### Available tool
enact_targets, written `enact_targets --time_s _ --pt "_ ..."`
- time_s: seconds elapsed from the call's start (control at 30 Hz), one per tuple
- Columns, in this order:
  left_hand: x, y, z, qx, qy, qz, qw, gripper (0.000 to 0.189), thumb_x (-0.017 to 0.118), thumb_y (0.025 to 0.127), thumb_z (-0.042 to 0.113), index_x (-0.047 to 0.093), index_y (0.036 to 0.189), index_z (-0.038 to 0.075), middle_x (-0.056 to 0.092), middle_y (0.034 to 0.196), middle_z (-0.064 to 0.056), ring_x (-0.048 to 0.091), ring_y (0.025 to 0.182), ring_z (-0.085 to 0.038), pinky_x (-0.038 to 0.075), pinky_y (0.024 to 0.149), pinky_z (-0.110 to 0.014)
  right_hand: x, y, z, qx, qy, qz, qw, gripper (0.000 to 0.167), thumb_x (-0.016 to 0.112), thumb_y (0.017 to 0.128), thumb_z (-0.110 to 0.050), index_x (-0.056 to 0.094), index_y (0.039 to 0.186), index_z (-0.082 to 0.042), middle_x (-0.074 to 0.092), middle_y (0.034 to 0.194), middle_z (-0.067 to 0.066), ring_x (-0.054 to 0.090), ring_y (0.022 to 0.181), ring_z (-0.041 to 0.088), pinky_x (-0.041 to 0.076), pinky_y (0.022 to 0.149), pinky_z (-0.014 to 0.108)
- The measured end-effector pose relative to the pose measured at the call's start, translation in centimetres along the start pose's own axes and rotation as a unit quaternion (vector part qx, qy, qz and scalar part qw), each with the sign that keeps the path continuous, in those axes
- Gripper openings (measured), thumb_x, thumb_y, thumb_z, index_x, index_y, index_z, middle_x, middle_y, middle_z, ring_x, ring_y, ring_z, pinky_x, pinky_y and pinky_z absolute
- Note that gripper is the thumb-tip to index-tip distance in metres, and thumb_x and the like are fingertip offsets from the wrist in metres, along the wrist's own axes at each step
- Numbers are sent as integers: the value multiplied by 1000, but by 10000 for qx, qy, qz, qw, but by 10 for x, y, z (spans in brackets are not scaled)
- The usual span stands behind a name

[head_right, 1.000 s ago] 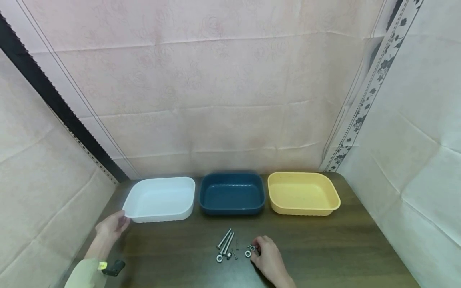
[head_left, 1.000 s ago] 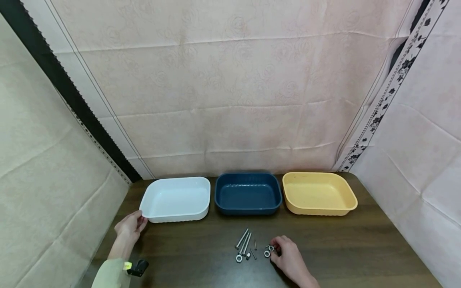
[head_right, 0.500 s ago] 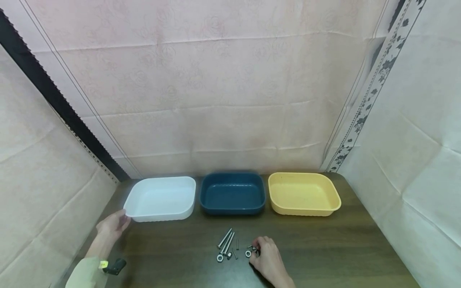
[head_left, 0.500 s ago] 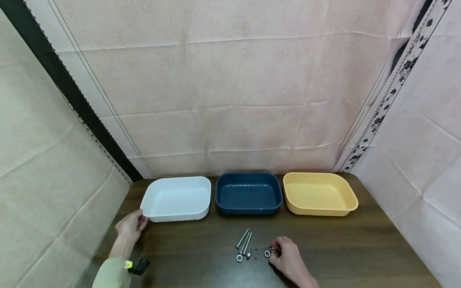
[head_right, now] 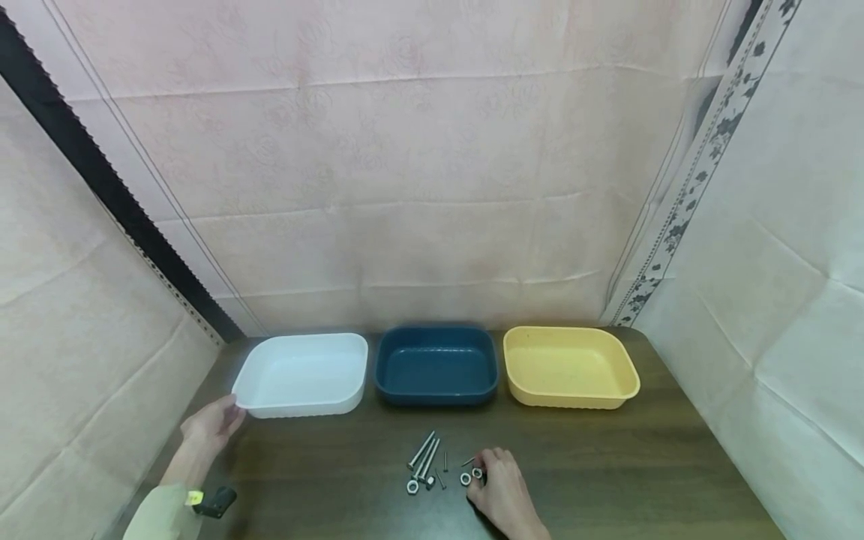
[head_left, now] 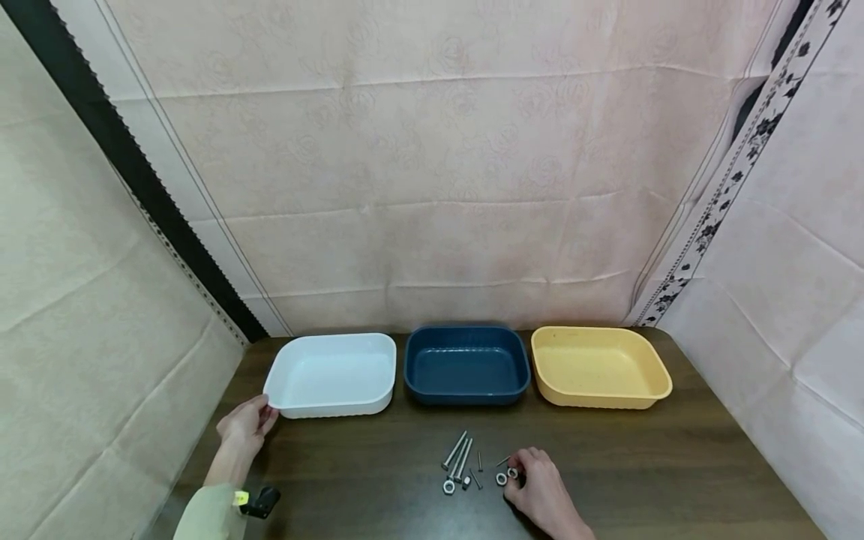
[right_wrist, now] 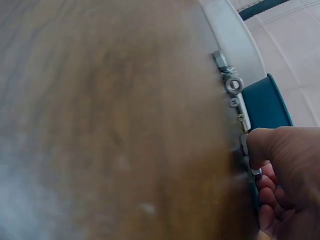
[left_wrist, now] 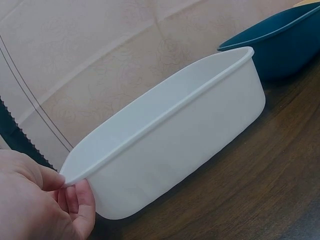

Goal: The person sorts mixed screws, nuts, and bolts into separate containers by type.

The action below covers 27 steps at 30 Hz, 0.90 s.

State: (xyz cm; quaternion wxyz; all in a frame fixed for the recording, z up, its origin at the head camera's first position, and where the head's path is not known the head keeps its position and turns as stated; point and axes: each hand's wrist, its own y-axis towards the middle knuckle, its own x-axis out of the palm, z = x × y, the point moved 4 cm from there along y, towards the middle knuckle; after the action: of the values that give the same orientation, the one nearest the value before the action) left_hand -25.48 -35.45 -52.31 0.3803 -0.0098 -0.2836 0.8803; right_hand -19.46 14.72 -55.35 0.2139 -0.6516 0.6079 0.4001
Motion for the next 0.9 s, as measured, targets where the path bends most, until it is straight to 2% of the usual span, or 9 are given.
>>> enact_targets --time_s 0.17,0.47,0.77,0.9 --pt "-3 1 1 16 -31 11 10000 13 65 95 0 67 88 11 62 76 -1 63 73 -11 58 78 -27 -7 7 -7 -90 286 61 9995 21 75 69 1 65 80 -13 52 75 -7 48 71 9 46 59 24" --pt "-7 -1 1 69 -17 -10 10000 9 65 94 0 65 95 9 62 78 -2 63 73 -12 58 78 -27 -18 40 -44 -781 574 410 9944 22 73 70 5 65 81 -12 55 77 -7 52 70 8 49 59 23" --pt "-5 -4 -1 49 29 52 10000 19 65 95 1 62 113 5 62 82 -1 63 75 -12 58 78 -26 -12 72 -94 -1521 954 309 9833 18 73 73 1 66 84 -11 57 81 -5 53 74 10 52 63 25" --pt "-2 -5 0 61 6 68 10000 14 66 94 0 65 108 6 62 81 -3 63 74 -12 59 77 -27 -4 85 -113 -1872 874 371 9777 17 72 73 0 67 86 -9 57 81 -3 53 75 12 50 65 26"
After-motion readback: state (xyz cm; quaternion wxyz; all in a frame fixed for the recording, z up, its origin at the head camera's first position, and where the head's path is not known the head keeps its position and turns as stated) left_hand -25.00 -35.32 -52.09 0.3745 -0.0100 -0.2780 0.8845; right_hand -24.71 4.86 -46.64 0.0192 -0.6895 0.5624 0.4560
